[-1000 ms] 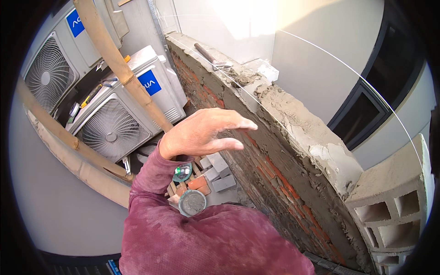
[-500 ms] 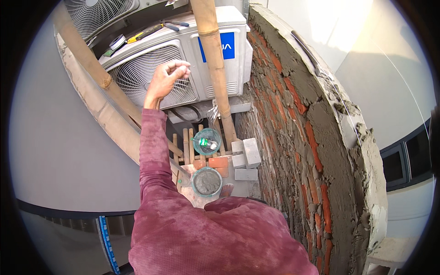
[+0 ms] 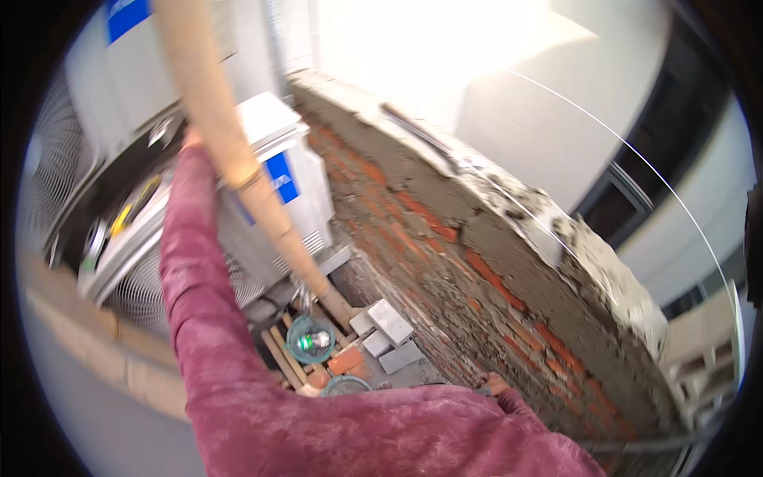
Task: The person cuts a white wire with pliers and then ties it to a metal rod on a brick wall. They then use a metal ruler to measure the distance between the wire and the wall.
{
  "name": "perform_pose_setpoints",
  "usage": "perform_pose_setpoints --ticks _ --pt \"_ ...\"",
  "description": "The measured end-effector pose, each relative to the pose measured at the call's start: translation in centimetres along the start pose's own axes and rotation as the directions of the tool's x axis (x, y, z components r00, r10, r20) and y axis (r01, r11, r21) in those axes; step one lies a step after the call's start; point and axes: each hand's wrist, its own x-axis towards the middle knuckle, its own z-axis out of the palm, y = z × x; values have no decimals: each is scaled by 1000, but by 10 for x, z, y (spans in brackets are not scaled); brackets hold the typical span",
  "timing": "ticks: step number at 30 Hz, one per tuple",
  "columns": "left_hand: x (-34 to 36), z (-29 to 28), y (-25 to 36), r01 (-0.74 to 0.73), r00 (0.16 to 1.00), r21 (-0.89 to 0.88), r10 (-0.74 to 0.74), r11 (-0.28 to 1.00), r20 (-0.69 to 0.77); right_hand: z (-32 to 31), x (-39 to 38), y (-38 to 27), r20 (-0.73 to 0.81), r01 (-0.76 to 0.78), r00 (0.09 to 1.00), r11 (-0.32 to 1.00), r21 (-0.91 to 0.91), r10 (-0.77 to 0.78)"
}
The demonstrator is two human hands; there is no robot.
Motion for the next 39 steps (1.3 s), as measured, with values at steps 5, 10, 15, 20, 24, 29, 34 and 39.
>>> perform_pose_setpoints --ticks 5,10,15,20,24,29,34,39 --pt "41 18 -51 -139 989 199 144 970 -13 40 -38 40 -165 -354 928 930 -98 335" --pt "55 39 -101 -94 989 316 125 944 -80 92 -72 68 -196 -431 892 898 -89 408" --pt "32 34 -116 -71 983 399 132 914 -127 104 -78 58 -125 -384 916 923 2 381" --pt "21 24 -123 -78 972 509 179 857 -153 67 -55 21 -109 -305 949 947 -102 294" --pt "18 14 -138 -87 950 633 254 769 -179 49 -48 -29 -210 -196 965 966 -169 159" --pt "-2 7 -128 -98 922 763 347 639 -173 28 -51 -71 -76 -28 997 989 -145 17" --pt "-89 -16 -60 29 905 388 141 921 -402 -6 -72 -110 81 276 960 956 -98 -269" --pt "-237 -73 89 -210 872 -228 77 951 -483 -54 -151 -199 -3 528 832 789 313 -555"
